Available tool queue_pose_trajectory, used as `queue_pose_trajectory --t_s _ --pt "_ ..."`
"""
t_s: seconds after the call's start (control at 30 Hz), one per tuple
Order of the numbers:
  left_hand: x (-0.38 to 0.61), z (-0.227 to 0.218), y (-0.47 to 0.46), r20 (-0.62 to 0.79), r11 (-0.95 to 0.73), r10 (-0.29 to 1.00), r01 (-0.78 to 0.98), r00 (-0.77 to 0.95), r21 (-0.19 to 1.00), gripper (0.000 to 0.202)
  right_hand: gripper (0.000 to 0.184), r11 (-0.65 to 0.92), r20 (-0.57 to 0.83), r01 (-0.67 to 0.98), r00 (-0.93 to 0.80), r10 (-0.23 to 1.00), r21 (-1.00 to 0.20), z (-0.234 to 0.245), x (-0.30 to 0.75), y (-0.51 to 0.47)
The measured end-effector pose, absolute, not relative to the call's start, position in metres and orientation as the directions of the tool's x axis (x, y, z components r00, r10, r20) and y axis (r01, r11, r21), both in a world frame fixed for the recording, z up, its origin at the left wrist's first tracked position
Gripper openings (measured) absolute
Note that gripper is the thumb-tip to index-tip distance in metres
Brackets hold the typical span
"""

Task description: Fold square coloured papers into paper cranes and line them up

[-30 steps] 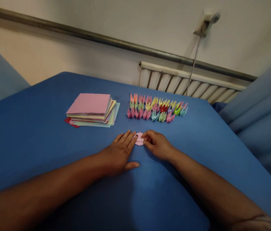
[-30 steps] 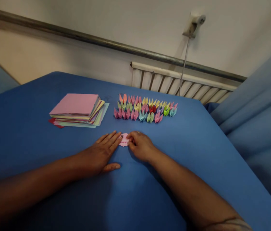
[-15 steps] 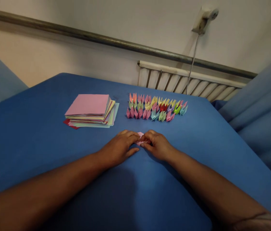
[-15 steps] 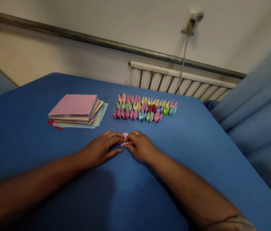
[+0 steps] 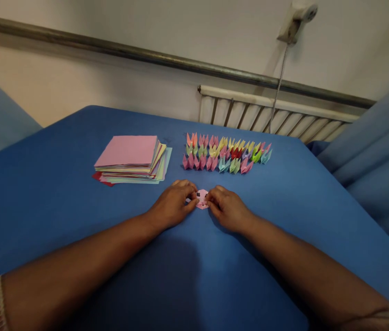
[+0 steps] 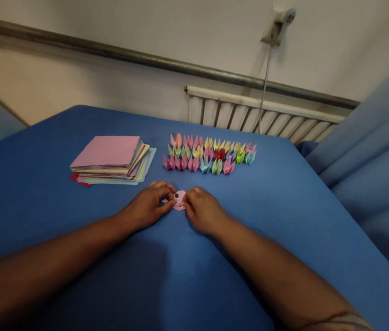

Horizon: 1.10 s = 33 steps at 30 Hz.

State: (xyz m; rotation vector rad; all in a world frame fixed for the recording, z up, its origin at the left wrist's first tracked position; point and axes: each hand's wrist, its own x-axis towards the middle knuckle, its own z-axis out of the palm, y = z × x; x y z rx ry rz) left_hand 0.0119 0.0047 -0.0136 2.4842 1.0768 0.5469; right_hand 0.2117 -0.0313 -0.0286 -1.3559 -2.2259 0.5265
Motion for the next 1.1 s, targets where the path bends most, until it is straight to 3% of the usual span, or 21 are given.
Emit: queue_pose_trajectory --t_s 0.27,0.5,0.63,0.8,0.9,1.1 --pt "0.008 -0.018 0.006 0.208 -0.668 0.706 0.539 0.677 0.513 0.017 0.021 0.57 0.206 0.644 -0.551 0.808 -0.51 -0.022 0.216 -0.033" --pt "0.001 -0.014 0.006 0.197 -0.723 0.643 0.501 0.74 0.476 0.025 0.023 0.59 0.209 0.616 -0.578 0.788 -0.522 -0.021 0.221 -0.032" --pt "0.005 -0.015 0.009 0.217 -0.672 0.712 0.559 0.668 0.486 0.02 0.021 0.6 0.2 0.611 -0.595 0.778 -0.516 -0.018 0.22 -0.031" --pt "0.015 -0.019 0.019 0.208 -0.607 0.787 0.667 0.581 0.432 0.038 0.022 0.606 0.242 0.587 -0.581 0.777 -0.537 -0.019 0.218 -0.032" --pt "0.019 -0.021 0.023 0.178 -0.625 0.766 0.652 0.617 0.429 0.028 0.024 0.604 0.241 0.581 -0.581 0.777 -0.546 -0.021 0.219 -0.031" --pt "0.017 -0.022 0.023 0.24 -0.616 0.768 0.583 0.593 0.53 0.012 0.023 0.594 0.245 0.592 -0.565 0.788 -0.545 -0.019 0.219 -0.033"
